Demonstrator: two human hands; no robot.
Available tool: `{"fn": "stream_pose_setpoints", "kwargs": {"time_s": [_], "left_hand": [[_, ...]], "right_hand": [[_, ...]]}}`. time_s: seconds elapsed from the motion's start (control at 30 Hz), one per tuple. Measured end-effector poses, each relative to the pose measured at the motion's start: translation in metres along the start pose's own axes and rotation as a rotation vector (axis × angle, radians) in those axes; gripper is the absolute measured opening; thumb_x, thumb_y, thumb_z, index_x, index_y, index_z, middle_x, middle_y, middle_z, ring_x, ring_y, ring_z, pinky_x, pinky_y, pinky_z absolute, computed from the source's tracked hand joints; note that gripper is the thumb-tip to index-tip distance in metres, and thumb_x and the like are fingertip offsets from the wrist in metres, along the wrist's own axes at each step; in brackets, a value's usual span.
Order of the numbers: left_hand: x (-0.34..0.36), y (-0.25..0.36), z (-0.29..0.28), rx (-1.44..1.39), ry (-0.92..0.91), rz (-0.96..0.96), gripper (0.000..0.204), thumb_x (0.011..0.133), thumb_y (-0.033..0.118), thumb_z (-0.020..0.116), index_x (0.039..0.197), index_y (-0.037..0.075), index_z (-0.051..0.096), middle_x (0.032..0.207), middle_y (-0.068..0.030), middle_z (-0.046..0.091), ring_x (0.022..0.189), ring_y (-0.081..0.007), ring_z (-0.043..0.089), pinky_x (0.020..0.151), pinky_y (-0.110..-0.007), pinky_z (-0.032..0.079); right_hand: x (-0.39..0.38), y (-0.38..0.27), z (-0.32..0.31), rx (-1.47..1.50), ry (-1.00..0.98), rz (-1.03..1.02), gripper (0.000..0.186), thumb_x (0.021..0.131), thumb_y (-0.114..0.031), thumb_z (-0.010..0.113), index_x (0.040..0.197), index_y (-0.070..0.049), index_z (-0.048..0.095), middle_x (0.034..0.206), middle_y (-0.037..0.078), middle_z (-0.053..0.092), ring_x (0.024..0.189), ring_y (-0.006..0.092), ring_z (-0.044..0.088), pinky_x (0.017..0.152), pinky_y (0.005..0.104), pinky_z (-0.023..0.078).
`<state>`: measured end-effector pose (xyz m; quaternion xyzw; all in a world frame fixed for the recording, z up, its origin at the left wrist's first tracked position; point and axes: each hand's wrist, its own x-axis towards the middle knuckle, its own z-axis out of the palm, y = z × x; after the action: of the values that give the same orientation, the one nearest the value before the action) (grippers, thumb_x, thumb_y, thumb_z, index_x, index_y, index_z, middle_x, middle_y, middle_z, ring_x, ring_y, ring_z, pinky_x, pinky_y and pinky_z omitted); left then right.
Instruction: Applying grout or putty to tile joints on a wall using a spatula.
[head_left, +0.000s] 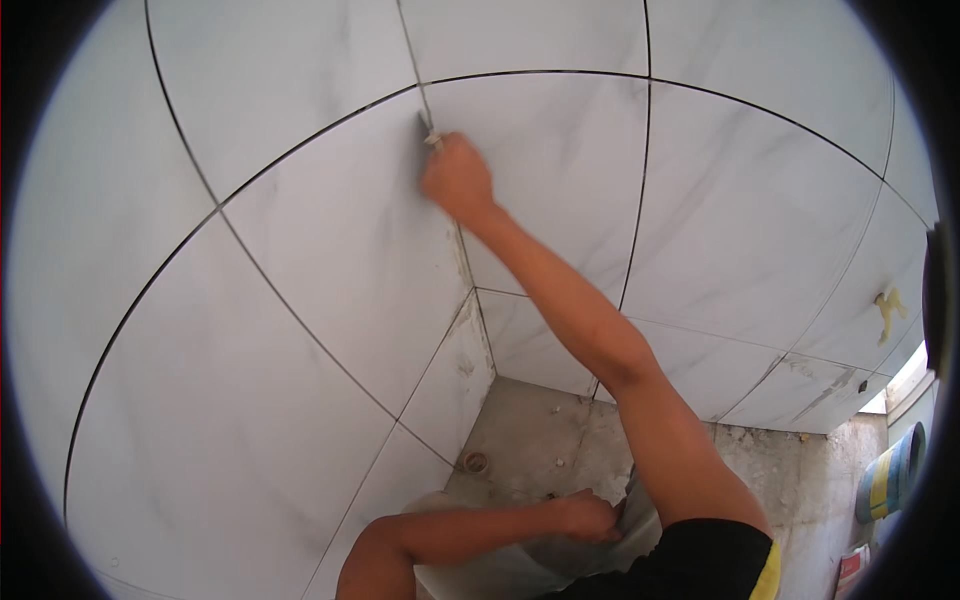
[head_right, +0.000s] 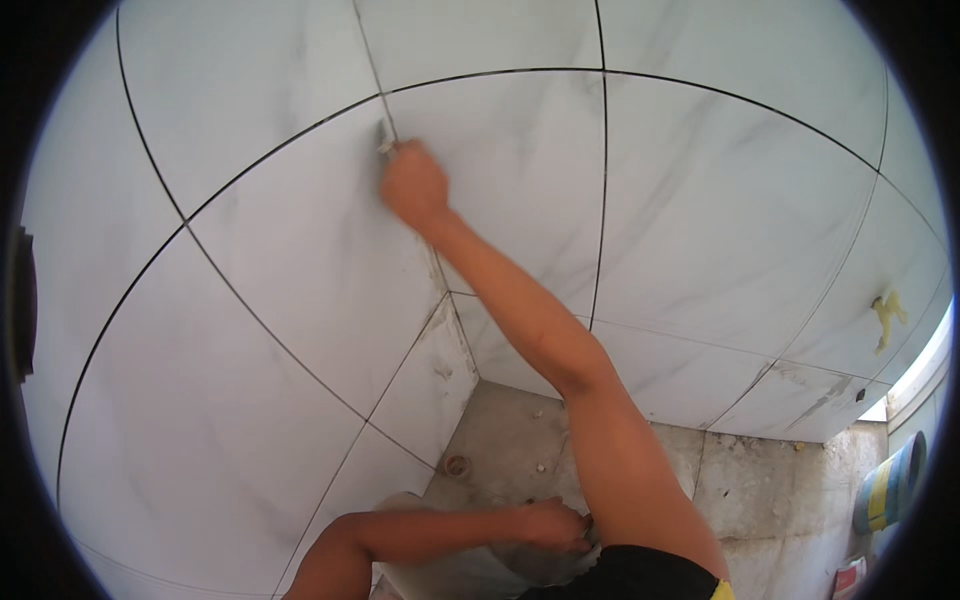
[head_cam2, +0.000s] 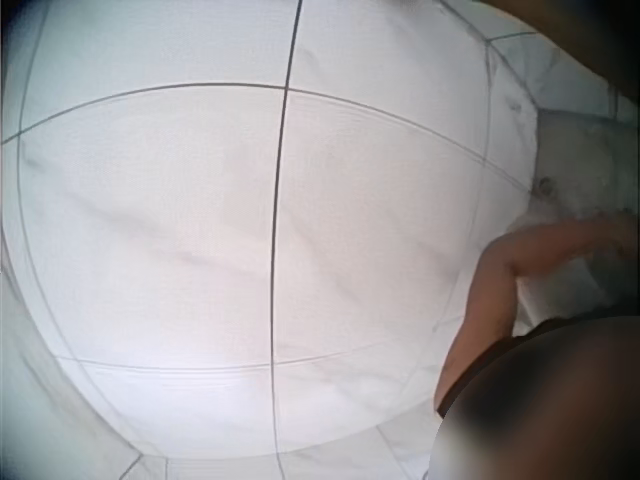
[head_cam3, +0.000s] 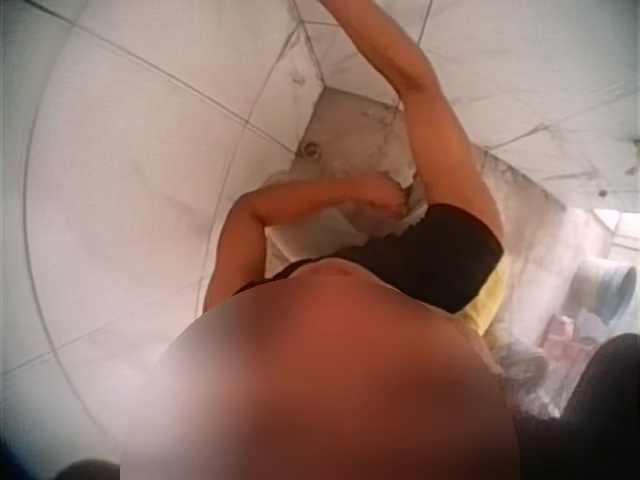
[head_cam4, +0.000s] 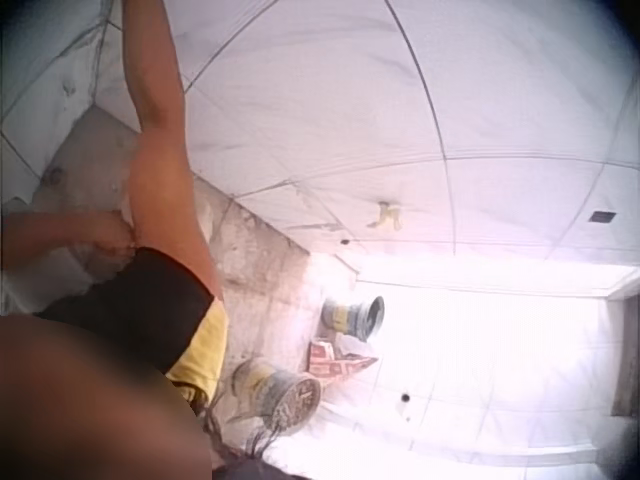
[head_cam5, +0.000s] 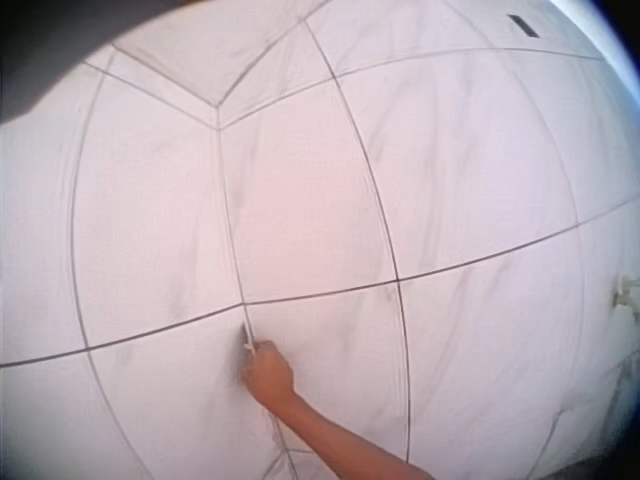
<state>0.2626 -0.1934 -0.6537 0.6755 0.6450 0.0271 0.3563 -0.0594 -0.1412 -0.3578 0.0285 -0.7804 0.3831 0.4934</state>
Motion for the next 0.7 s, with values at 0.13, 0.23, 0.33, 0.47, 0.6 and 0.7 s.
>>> {"fn": "stream_pose_setpoints", "kwargs": {"time_s": [0.13, 0.23, 0.33, 0.47, 0.6, 0.7], "left_hand": [[0.004, -0.005, 0.003, 0.017, 0.005, 0.047, 0.068, 0.096, 0.044, 0.051, 0.132, -0.013, 0.042, 0.093, -0.0236, 0.071, 0.09, -0.0406, 0.069, 0.081, -0.052, 0.052], [0.0, -0.029, 0.029, 0.029, 0.037, 0.036, 0.066, 0.095, 0.045, 0.051, 0.129, -0.011, 0.045, 0.093, -0.0239, 0.071, 0.091, -0.0413, 0.069, 0.082, -0.052, 0.051], [-0.004, -0.007, 0.002, 0.03, 0.054, 0.033, 0.061, 0.095, 0.044, 0.051, 0.125, -0.009, 0.051, 0.096, -0.0234, 0.07, 0.093, -0.0416, 0.068, 0.084, -0.053, 0.051], [0.001, -0.003, 0.003, 0.04, 0.02, 0.016, 0.051, 0.095, 0.041, 0.051, 0.115, -0.005, 0.059, 0.097, -0.0233, 0.07, 0.096, -0.0418, 0.067, 0.084, -0.055, 0.05], [-0.006, -0.016, 0.007, -0.004, -0.019, 0.01, 0.051, 0.096, 0.042, 0.049, 0.112, -0.006, 0.059, 0.097, -0.0234, 0.07, 0.096, -0.0422, 0.067, 0.084, -0.055, 0.05], [-0.016, -0.002, 0.0, 0.002, 0.061, -0.001, 0.057, 0.097, 0.045, 0.047, 0.113, -0.008, 0.061, 0.093, -0.0229, 0.07, 0.095, -0.041, 0.068, 0.082, -0.051, 0.051]], "right_hand": [[-0.016, -0.003, 0.011, 0.01, 0.029, -0.02, 0.02, 0.086, -0.011, 0.061, 0.1, 0.004, 0.061, 0.093, 0.024, 0.061, 0.086, 0.0442, 0.063, 0.073, 0.0507, 0.052], [-0.108, -0.077, 0.005, 0.168, -0.205, -0.281, 0.038, 0.08, -0.004, 0.064, 0.117, -0.003, 0.059, 0.108, 0.017, 0.057, 0.095, 0.0387, 0.061, 0.074, 0.0476, 0.052], [-0.102, -0.075, -0.01, 0.076, -0.166, -0.433, 0.043, 0.081, -0.005, 0.061, 0.124, -0.007, 0.057, 0.109, 0.013, 0.056, 0.102, 0.0356, 0.059, 0.076, 0.0463, 0.054], [-0.036, -0.075, 0.003, -0.149, 0.103, -0.154, 0.038, 0.086, -0.003, 0.054, 0.123, 0.001, 0.056, 0.106, 0.014, 0.057, 0.094, 0.0326, 0.06, 0.066, 0.0426, 0.055], [-0.12, -0.141, -0.001, 0.163, -0.086, -0.633, 0.05, 0.079, -0.003, 0.058, 0.129, -0.001, 0.056, 0.11, 0.014, 0.057, 0.099, 0.0306, 0.058, 0.073, 0.0452, 0.056], [-0.09, -0.14, -0.013, -0.016, 0.013, -0.654, 0.048, 0.079, -0.007, 0.064, 0.127, -0.005, 0.061, 0.109, 0.01, 0.058, 0.096, 0.0286, 0.059, 0.069, 0.0392, 0.055]]}}
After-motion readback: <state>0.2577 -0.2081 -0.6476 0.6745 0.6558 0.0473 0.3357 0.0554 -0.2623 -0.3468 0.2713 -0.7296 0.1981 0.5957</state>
